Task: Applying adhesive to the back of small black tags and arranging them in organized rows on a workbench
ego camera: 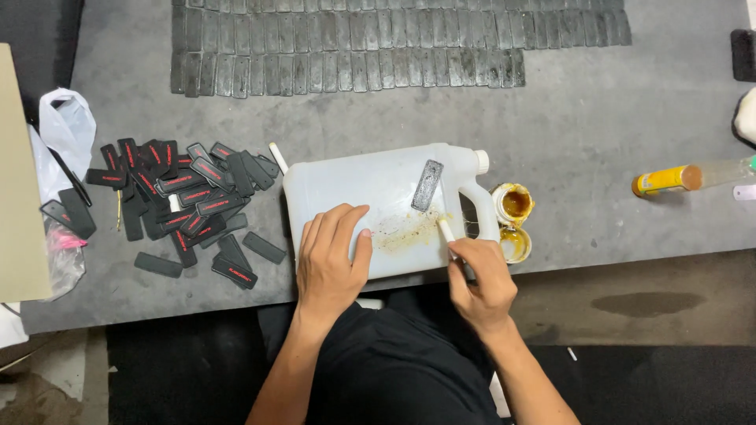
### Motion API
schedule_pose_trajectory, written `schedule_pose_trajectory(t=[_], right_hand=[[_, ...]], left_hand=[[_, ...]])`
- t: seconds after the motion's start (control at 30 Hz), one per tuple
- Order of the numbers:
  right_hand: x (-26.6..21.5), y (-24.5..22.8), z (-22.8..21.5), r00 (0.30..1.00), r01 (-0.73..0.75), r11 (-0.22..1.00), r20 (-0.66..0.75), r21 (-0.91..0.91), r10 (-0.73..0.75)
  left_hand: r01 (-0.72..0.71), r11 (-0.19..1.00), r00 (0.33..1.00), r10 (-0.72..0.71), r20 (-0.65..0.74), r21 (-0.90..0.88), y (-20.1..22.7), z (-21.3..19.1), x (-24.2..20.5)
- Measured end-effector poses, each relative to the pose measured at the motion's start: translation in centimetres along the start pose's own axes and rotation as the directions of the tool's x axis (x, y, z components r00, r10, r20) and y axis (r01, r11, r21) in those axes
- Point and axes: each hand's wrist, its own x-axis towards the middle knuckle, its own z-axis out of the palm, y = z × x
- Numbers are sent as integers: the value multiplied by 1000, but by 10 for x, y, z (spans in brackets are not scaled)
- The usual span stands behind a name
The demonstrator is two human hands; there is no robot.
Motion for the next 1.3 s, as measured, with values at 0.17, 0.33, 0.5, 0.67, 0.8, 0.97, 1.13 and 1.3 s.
schedule_pose_trajectory(t=[0.17, 0.33, 0.5, 0.67, 0.8, 0.97, 1.13, 1.3], right_hand=[[-3, -3, 7, 994, 106, 986, -22, -126, -110], [-1, -2, -1, 994, 105, 986, -21, -130, -108], [44, 18, -18, 999, -43, 998, 30, -42, 44], [94, 45, 2, 935, -118, 990, 329, -71, 135], [104, 58, 14, 856, -52, 980, 497, -193, 143], [105, 48, 14, 862, -46, 955, 472, -292, 185], [113, 39, 16, 826, -276, 937, 447, -213, 345], [113, 39, 19, 753, -491, 865, 448, -104, 482]], left_hand=[[0, 1000, 1000, -1, -15, -15, 1, 1, 0], [0, 1000, 1000, 0, -26, -16, -2, 2, -3], [-6, 1000, 1000, 6, -23, -18, -1, 1, -3], [-28, 999, 1000, 28, -7, -17, 1, -2, -2], [-58, 998, 998, 58, -6, -25, -4, -4, -7], [-77, 997, 997, 77, -21, -10, -4, -1, -6], [-79, 997, 997, 79, -12, -19, -3, -3, -7], [-121, 992, 992, 122, 18, -28, -1, -7, -6]])
